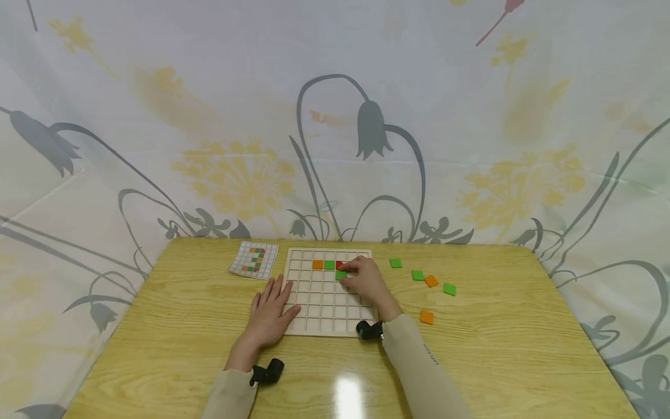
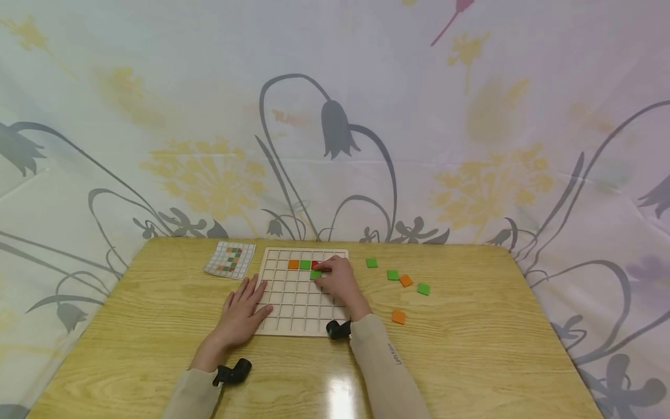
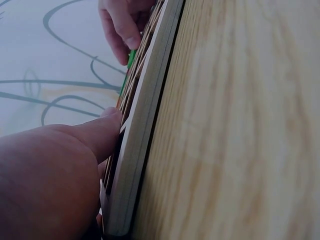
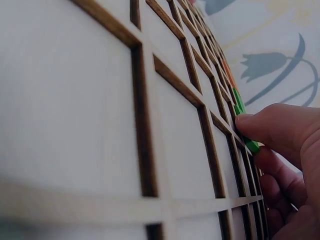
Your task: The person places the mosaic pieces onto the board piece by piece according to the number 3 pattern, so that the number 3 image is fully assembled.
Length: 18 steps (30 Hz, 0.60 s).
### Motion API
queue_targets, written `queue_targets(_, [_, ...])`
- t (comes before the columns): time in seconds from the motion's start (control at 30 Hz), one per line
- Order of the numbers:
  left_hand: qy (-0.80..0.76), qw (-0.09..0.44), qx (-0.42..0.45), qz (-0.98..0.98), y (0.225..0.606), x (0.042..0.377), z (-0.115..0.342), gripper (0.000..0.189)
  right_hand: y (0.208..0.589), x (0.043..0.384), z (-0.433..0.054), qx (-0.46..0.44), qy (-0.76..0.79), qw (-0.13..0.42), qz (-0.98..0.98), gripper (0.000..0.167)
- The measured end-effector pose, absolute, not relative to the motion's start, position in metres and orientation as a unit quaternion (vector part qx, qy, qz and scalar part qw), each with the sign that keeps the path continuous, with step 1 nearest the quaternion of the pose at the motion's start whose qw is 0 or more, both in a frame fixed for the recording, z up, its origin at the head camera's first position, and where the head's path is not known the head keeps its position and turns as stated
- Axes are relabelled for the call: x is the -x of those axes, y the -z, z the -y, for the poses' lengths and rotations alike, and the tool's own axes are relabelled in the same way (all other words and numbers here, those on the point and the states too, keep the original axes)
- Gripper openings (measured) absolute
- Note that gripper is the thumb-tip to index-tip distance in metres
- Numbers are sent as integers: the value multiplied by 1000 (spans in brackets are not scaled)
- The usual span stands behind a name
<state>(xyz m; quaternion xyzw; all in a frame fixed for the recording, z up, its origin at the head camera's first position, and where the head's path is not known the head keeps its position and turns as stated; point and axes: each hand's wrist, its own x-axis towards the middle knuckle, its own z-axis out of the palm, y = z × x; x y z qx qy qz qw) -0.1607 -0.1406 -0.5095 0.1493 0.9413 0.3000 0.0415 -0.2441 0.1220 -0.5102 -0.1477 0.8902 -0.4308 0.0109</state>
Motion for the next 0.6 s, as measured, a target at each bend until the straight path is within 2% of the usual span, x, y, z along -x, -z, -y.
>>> queue_targets(0.6, [-302,43,-150,-940,509,161,140,63,506,241,-128,109,488,49,-865,27])
